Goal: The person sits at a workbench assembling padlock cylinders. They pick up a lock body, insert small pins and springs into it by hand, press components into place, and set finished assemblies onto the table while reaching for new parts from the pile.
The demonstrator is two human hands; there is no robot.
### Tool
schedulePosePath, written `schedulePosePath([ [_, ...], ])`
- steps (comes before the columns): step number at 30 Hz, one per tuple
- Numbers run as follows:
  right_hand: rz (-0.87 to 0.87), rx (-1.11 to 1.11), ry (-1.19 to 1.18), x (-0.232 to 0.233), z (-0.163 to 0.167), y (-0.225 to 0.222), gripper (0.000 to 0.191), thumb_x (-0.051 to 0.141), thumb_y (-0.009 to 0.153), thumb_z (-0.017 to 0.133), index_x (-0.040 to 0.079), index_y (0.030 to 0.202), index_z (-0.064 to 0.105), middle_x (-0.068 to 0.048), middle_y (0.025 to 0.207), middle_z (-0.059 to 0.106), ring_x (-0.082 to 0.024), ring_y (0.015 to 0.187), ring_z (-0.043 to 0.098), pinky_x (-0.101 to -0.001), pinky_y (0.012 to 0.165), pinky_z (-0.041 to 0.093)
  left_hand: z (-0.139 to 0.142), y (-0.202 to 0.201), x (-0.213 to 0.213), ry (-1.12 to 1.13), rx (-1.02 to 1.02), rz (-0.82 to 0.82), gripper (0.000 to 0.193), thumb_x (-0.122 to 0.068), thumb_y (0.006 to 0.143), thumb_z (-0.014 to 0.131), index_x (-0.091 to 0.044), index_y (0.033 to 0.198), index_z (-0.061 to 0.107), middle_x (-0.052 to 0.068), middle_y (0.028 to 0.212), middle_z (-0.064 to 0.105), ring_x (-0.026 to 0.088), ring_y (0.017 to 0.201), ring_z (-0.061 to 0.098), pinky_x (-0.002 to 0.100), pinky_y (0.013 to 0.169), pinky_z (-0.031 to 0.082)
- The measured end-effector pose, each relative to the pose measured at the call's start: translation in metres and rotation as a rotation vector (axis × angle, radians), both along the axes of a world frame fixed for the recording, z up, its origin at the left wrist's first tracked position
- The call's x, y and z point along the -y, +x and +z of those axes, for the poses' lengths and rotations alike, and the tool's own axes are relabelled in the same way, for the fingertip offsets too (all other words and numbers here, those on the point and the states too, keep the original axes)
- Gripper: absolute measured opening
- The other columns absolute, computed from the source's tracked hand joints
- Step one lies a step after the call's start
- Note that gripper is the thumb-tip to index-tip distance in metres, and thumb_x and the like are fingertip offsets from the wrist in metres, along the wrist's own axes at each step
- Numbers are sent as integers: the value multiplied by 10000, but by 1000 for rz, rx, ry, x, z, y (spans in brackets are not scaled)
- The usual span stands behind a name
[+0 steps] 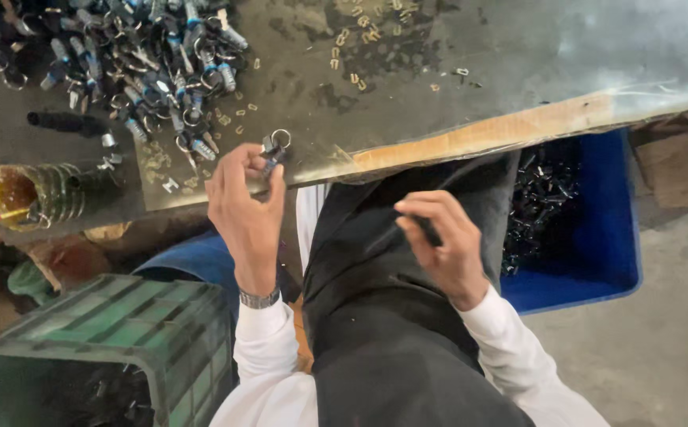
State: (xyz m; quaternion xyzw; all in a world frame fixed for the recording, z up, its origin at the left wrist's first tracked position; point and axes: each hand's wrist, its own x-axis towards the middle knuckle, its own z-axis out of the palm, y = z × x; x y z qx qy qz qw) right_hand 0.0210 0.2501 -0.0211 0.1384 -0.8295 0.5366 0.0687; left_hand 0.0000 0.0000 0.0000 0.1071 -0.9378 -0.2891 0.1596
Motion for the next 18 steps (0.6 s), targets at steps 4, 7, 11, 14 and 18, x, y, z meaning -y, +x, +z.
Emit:
schedulePosePath([
  [4,91,-214,89,15,14,-13,380,104,851,745,-35,1184,627,-214,1163,652,-377,1031,642,-385,878,537,27,10,-37,272,17,-129,248,-78,871,824,-72,1040,643,35,949,668,158,835,661,320,789,535],
  [7,151,-186,205,14,8,-19,301,96,900,670,39,1195,646,-110,1135,678,-344,1080,653,-401,967,505,44,12,-61,530,78,-339,310,-137,827,845,-72,1062,654,29,947,679,154,793,678,303,744,551],
  [11,142,308,-44,4,-4,-3,175,133,1034,638,49,1179,687,-82,1035,687,-224,966,686,-305,896,541,43,-20,-60,248,43,-325,270,-236,952,796,-117,1176,702,17,1054,699,198,957,659,340,892,511],
  [14,128,426,-338,-5,-10,15,257,99,1051,559,-1,1269,651,-106,1141,717,-184,1026,702,-307,944,549,25,-53,-57,-110,-22,-416,524,-427,942,763,-125,1363,684,86,1289,618,286,1226,545,464,1077,364],
  [18,138,431,-578,-10,-11,23,352,107,1042,545,-24,1364,596,-133,1269,683,-186,1057,677,-318,957,547,10,-57,-59,-333,-86,-454,645,-559,907,687,-111,1370,653,112,1488,512,345,1448,330,549,1193,176],
])
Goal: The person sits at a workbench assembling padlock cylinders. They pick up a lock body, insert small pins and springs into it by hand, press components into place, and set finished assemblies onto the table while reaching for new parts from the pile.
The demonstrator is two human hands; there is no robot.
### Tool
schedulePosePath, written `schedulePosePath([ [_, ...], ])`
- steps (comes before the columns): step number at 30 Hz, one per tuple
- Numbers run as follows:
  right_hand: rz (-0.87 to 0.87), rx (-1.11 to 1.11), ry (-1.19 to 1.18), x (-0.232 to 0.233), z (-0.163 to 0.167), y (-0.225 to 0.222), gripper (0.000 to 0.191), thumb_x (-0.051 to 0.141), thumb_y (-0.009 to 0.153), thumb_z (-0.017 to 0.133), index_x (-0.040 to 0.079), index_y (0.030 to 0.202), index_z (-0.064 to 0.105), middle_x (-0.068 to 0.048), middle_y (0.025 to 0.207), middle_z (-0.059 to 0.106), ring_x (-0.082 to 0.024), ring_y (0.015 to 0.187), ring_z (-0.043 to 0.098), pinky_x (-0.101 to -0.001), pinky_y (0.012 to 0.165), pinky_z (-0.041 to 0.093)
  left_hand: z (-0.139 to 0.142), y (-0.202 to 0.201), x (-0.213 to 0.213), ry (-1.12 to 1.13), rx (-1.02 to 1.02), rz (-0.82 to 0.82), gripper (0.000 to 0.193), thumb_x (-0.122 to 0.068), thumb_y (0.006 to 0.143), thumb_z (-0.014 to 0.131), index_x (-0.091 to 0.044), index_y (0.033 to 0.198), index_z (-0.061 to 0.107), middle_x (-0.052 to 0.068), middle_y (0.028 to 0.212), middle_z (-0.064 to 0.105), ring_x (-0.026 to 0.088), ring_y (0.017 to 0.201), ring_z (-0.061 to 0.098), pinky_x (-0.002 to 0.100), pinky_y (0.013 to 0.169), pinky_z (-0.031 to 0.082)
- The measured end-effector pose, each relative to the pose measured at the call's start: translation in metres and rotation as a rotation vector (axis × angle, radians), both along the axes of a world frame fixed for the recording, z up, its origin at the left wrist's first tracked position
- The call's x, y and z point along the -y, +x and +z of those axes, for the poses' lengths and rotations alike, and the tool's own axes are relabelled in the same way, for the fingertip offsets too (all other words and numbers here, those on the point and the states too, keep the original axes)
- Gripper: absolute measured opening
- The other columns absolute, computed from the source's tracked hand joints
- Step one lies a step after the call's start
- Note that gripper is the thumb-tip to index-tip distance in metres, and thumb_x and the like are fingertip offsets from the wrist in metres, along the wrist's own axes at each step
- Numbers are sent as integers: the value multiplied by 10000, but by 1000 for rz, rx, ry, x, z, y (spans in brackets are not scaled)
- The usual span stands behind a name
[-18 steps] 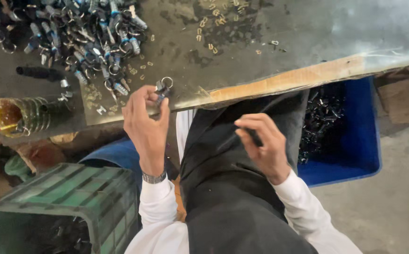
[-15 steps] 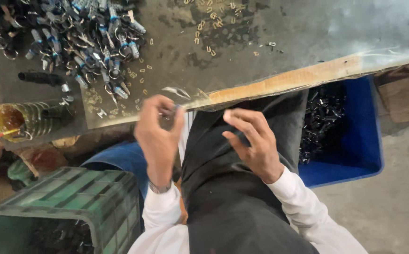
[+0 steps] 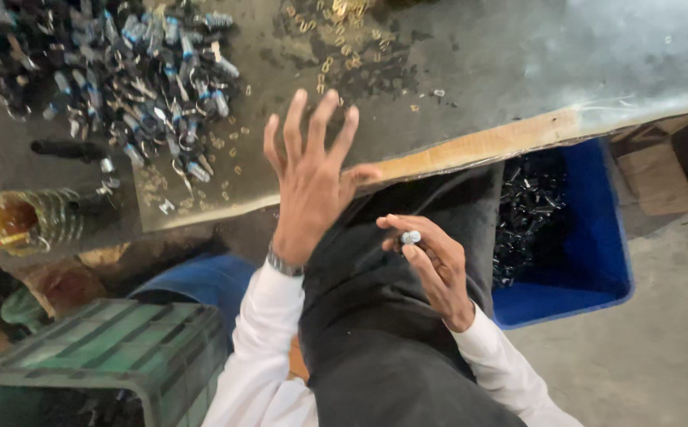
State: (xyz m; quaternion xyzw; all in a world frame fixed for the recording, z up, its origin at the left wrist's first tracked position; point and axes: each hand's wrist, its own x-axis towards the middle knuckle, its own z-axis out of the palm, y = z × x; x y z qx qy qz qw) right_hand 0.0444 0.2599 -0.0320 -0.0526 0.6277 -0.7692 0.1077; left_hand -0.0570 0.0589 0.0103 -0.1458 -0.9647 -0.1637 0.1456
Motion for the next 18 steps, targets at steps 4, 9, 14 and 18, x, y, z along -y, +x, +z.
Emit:
schedulePosePath([
  [4,-82,67,-57,-5,-8,-1,360,74,1034,603,-51,1371,594,-158,1225,713,-214,1171,684,-334,1059,522,-9,35,3,101,68,-46,603,-517,867,725,-116,1314,672,69,1431,541,325,1432,348,542,1185,202],
  [9,-72,162,-46,-4,-20,-13,297,57,1017,639,-52,1293,645,-144,1083,752,-192,1064,711,-312,994,538,-31,47,15,188,31,9,347,-239,860,814,-156,1190,748,-6,1250,636,258,1296,521,458,1135,329],
  [14,-55,228,-130,-1,-23,-21,213,43,979,678,-36,1176,659,-128,1029,741,-171,954,718,-308,883,591,-34,49,17,371,-95,53,129,-140,831,845,-146,934,768,-22,983,691,223,1022,619,428,970,416],
  [18,-54,276,-123,-2,-25,-21,191,23,970,686,-34,1150,659,-124,1000,739,-154,907,709,-288,821,575,-27,58,8,795,52,72,161,-17,831,847,-71,942,744,21,959,690,181,934,641,316,830,515],
])
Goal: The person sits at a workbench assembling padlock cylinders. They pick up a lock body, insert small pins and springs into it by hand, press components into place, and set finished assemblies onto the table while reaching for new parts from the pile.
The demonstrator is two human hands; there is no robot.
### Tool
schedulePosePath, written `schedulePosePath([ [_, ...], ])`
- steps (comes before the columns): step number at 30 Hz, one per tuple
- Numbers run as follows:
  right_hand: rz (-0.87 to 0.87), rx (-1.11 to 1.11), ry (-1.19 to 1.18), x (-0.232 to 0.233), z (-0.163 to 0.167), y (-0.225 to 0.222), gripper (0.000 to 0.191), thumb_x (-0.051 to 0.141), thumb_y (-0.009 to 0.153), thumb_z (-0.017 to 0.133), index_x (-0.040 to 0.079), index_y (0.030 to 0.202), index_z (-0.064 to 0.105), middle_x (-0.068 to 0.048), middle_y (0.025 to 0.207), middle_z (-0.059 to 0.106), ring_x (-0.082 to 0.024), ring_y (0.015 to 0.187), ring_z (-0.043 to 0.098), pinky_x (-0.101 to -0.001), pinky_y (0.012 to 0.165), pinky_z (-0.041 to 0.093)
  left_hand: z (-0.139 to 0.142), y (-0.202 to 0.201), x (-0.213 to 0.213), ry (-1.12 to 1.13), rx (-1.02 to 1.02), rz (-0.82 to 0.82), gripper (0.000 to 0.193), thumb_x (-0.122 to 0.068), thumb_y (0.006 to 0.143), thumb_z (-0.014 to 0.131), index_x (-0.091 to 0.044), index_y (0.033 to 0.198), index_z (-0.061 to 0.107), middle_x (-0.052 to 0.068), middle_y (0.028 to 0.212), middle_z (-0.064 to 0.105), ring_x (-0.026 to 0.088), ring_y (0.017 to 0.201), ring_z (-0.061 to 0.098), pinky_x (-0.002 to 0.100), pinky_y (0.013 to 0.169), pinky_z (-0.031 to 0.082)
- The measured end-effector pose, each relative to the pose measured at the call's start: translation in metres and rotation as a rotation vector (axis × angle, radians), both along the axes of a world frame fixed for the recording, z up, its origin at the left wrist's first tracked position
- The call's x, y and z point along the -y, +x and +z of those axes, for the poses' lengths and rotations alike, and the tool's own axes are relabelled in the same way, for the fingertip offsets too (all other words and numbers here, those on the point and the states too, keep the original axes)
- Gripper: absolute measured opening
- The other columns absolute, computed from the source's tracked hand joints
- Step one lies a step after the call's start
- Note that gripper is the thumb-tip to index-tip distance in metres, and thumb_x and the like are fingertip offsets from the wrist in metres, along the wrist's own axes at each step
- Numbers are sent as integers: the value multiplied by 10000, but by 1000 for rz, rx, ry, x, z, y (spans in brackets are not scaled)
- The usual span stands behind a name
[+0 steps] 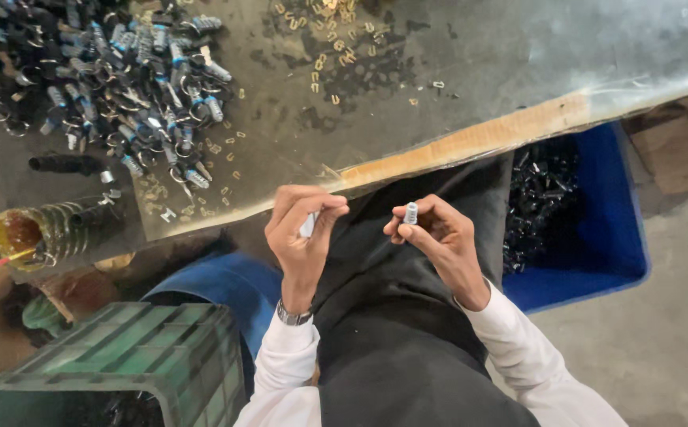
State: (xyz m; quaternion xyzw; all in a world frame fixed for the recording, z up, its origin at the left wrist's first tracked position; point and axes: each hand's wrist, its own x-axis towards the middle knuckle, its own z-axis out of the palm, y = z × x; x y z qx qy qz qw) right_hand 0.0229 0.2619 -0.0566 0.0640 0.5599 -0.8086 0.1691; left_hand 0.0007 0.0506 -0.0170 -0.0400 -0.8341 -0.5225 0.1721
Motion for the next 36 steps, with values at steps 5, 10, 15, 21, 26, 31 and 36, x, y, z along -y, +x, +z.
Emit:
schedulePosePath([
  [5,-36,-3,45,1,-2,1,119,2,945,695,-3,1034,617,-48,988,677,-103,906,662,-248,790,530,8,4,-22,489,302,-203,147,70,900,752,-4,1016,701,48,1038,675,109,925,645,234,798,520],
  [10,-49,-47,304,-1,-3,1,86,113,1023,600,50,1010,544,22,846,499,-57,772,453,-226,688,397,7,-1,-37,641,444,-218,222,45,910,726,-7,1118,670,28,987,682,72,818,652,212,743,547],
  [15,-52,-46,-2,-5,-2,-3,167,191,1073,446,55,1034,535,7,936,524,-76,829,457,-253,782,415,1,0,-37,555,399,-202,126,63,912,751,19,1018,701,57,986,708,88,728,659,224,665,529],
  [21,-5,104,-197,-6,6,-7,110,131,1036,579,29,1073,564,-61,1004,619,-152,896,605,-304,834,491,8,0,-33,466,315,-221,124,58,924,731,4,1033,708,51,1017,698,89,746,688,225,668,543],
  [26,16,173,-315,-14,10,-13,131,113,1009,676,22,1058,596,-76,1000,650,-161,880,636,-312,796,520,23,-6,-42,204,125,-184,156,43,893,776,-15,1016,699,63,982,712,134,838,720,250,748,576],
  [31,5,138,-274,-13,15,-14,144,128,983,691,21,1050,622,-60,1011,661,-137,877,645,-312,771,540,35,-10,-46,138,113,-176,158,35,904,779,-27,1024,697,71,971,723,148,806,717,253,731,566],
  [36,-9,65,-113,-11,19,-11,137,74,967,729,11,1032,626,-68,1017,665,-142,846,653,-293,767,537,33,-9,-43,67,19,-200,173,33,920,768,-36,1057,688,80,1001,721,171,859,735,253,745,577],
])
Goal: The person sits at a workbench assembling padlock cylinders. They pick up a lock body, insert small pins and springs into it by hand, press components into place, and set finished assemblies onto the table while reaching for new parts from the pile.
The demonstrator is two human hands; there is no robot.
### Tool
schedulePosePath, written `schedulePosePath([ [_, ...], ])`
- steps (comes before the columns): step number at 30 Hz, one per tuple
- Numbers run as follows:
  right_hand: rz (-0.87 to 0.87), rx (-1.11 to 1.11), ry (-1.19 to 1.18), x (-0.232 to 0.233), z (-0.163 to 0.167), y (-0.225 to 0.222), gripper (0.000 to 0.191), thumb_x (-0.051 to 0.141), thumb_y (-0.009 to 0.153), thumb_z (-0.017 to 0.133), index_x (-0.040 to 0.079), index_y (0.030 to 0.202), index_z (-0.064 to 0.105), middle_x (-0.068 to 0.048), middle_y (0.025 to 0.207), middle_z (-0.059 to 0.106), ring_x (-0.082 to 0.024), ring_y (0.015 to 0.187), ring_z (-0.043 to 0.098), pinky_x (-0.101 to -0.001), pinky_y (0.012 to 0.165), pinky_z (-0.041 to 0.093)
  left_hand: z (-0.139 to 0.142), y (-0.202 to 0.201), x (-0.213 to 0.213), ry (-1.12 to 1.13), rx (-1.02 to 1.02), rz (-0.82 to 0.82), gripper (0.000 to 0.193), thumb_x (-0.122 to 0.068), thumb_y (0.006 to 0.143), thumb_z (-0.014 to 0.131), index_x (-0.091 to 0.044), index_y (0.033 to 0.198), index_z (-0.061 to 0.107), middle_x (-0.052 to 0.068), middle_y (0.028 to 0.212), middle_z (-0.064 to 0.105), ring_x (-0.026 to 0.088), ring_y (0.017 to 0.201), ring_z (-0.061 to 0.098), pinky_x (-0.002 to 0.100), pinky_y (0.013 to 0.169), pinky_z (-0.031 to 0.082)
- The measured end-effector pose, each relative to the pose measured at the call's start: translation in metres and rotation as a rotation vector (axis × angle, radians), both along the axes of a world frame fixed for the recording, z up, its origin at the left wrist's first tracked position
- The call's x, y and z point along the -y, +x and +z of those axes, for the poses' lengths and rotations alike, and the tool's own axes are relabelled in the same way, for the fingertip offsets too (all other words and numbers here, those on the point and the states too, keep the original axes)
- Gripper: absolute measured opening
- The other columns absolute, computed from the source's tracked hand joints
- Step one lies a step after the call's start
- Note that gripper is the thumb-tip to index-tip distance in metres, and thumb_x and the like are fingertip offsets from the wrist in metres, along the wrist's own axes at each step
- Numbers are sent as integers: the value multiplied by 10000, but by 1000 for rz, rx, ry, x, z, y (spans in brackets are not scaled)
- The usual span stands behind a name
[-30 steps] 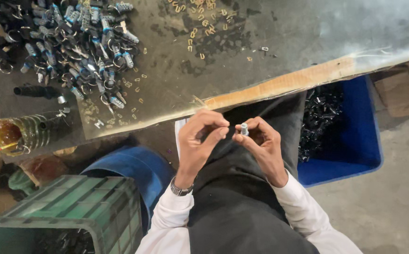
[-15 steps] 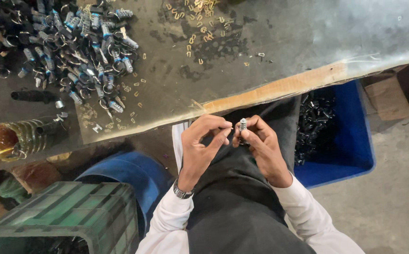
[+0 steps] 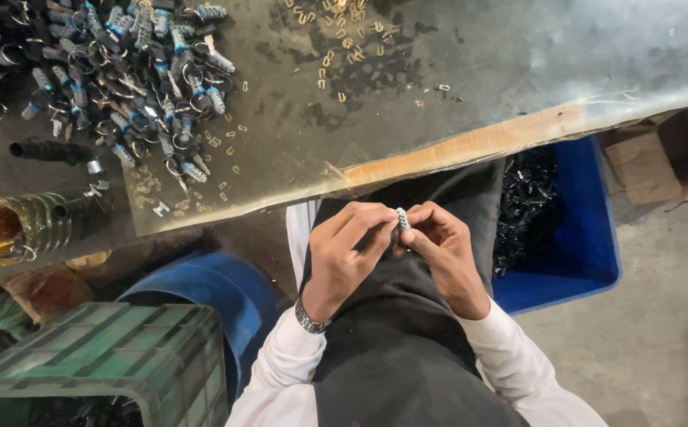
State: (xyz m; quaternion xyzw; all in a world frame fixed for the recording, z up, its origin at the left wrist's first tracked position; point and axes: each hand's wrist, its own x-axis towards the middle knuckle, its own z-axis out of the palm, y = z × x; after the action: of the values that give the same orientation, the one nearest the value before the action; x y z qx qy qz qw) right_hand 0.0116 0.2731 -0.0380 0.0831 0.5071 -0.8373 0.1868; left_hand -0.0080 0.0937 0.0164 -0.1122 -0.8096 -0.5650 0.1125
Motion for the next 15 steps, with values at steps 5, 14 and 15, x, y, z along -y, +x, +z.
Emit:
schedulePosePath([
  [5,1,-4,53,0,-1,-1,115,1,924,721,-1,1009,643,-64,1024,660,-133,856,660,-288,765,555,-14,3,10,252,392,-48,273,-19,896,768,-35,1162,705,38,986,734,107,885,740,261,782,587],
  [14,282,-475,602,-15,67,-47,225,-8,839,766,-27,1056,711,-104,1055,730,-194,991,690,-323,883,536,-22,-16,23,710,235,-320,177,-155,950,700,-30,1055,632,54,1089,655,183,1156,613,359,1104,456],
  [15,248,-593,737,-18,74,-61,270,19,822,771,-16,1084,715,-106,1099,738,-208,1024,711,-333,903,545,-22,-17,24,764,273,-283,186,-175,960,691,-40,1065,617,51,1033,678,174,1069,643,345,1096,473],
])
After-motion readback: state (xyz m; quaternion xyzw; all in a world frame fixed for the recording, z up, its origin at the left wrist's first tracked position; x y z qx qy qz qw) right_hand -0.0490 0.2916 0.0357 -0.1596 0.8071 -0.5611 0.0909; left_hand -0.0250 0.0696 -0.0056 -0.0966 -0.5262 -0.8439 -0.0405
